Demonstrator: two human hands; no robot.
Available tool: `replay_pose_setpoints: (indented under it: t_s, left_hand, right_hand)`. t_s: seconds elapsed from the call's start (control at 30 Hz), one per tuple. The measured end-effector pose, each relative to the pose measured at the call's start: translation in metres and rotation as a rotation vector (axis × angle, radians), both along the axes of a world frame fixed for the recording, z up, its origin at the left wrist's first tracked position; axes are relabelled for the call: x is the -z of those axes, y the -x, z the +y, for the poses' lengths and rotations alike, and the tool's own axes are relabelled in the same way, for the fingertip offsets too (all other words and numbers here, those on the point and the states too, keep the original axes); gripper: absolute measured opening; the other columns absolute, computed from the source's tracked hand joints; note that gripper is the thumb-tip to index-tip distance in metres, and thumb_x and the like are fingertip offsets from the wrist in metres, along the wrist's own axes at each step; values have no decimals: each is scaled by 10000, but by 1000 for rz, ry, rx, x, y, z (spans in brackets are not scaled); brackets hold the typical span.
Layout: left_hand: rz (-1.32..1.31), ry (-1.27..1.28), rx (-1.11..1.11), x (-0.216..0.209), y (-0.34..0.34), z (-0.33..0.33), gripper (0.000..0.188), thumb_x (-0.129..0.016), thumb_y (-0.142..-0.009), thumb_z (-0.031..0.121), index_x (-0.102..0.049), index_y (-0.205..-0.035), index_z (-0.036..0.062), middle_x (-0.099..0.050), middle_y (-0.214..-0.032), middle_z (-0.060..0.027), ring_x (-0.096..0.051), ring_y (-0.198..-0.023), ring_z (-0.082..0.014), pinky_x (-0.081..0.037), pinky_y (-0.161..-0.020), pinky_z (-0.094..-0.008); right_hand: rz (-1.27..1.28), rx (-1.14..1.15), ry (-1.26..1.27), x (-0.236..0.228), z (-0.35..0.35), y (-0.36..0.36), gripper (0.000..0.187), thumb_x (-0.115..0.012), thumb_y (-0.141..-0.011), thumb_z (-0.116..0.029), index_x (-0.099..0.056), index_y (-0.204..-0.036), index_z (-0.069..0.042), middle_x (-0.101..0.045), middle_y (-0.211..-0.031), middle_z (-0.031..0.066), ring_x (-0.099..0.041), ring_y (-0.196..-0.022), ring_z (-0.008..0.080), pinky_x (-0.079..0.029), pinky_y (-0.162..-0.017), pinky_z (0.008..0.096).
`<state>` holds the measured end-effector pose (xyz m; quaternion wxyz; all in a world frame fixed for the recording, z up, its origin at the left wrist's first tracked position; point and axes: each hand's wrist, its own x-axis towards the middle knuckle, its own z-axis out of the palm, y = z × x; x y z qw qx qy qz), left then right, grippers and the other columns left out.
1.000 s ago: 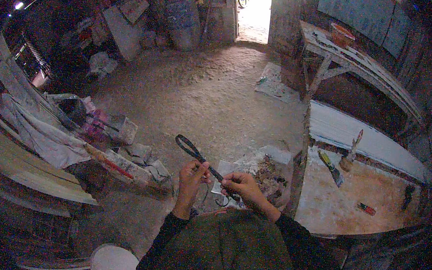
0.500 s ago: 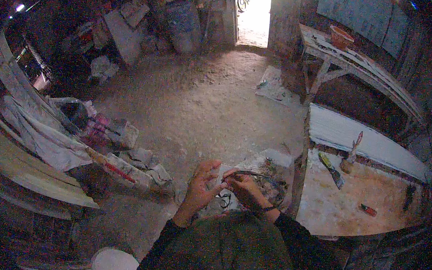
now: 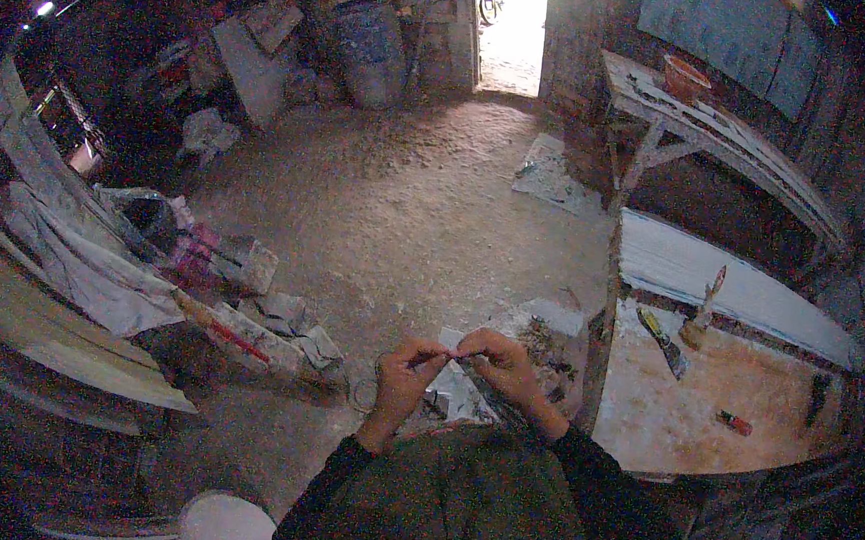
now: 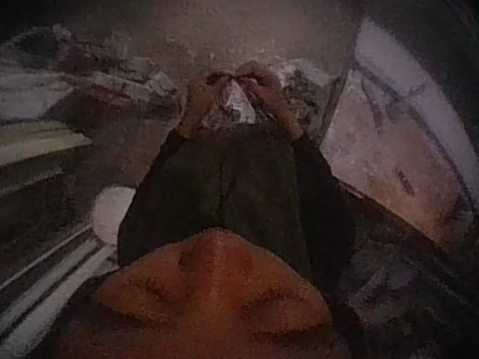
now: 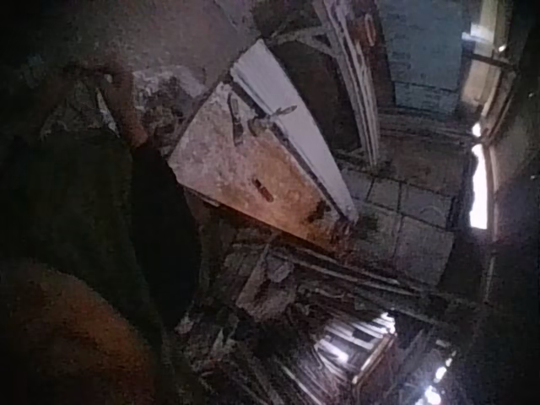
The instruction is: The person untangles a bundle of black cables on a workbench, then uses a red utility knife to cut the cables into shorter segments. The person handles the cables and knife with both hands, cutting repeatedly and placing the cut pieces on the bench.
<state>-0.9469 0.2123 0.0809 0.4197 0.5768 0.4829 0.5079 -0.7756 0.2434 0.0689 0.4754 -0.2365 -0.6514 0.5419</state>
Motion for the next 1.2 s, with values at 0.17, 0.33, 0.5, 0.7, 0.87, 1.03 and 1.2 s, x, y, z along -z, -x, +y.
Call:
replay_pose_setpoints:
  t_s: [0.17, 0.33, 0.5, 0.7, 0.87, 1.03, 1.2]
  left_hand:
    - [261, -325, -98, -5, 4, 2, 112, -643, -724, 39, -607, -830, 50, -604, -798, -76, -592, -749, -194, -467, -653, -290]
    - [404, -527, -151, -15, 4, 1, 123, -655, -692, 29, -605, -799, 59, -596, -801, -81, -580, -736, -238, -463, -634, -316]
    - [435, -572, -246, -8, 2, 3, 122, -656, -696, 31, -619, -808, 60, -602, -796, -75, -577, -728, -229, -462, -627, -314]
    - [139, -268, -141, 7, -4, -3, 128, -643, -740, 50, -628, -866, 35, -626, -832, -82, -596, -747, -181, -469, -661, -276]
    - [-49, -29, -63, -3, -7, -9, 149, -638, -759, 69, -626, -900, 23, -632, -869, -79, -596, -796, -154, -473, -705, -266]
    - [-171, 124, -78, 10, -10, -8, 163, -640, -772, 111, -623, -907, 22, -631, -875, -58, -584, -803, -126, -460, -733, -261]
    - [-178, 189, -68, 18, -5, -6, 145, -621, -789, 122, -620, -890, 19, -626, -864, -49, -574, -788, -117, -447, -734, -251]
  right_hand:
    - [-33, -81, 321, -16, -1, -4, 167, -618, -754, -50, -605, -917, -14, -581, -901, 72, -548, -850, 161, -431, -755, 260]
    - [-35, -114, 555, -33, -8, -1, 177, -649, -747, -87, -588, -902, -29, -591, -852, 48, -561, -804, 128, -441, -734, 255]
    - [78, -78, 654, -23, -10, 8, 177, -656, -744, -93, -558, -878, -32, -584, -785, 42, -563, -769, 131, -448, -702, 256]
    - [89, -55, 574, -1, -11, 13, 132, -640, -762, -99, -552, -837, -36, -581, -777, 47, -543, -738, 122, -431, -668, 254]
    - [47, 26, 561, -5, -14, 12, 105, -629, -776, -102, -548, -799, -40, -571, -759, 33, -527, -714, 110, -426, -631, 251]
    - [-174, 118, 454, -6, -15, 12, 105, -616, -792, -110, -536, -789, -44, -563, -764, 24, -515, -716, 92, -422, -623, 238]
    - [-213, 284, 122, -6, -21, 23, 168, -580, -826, -150, -511, -945, -54, -549, -811, 18, -506, -719, 69, -421, -627, 223]
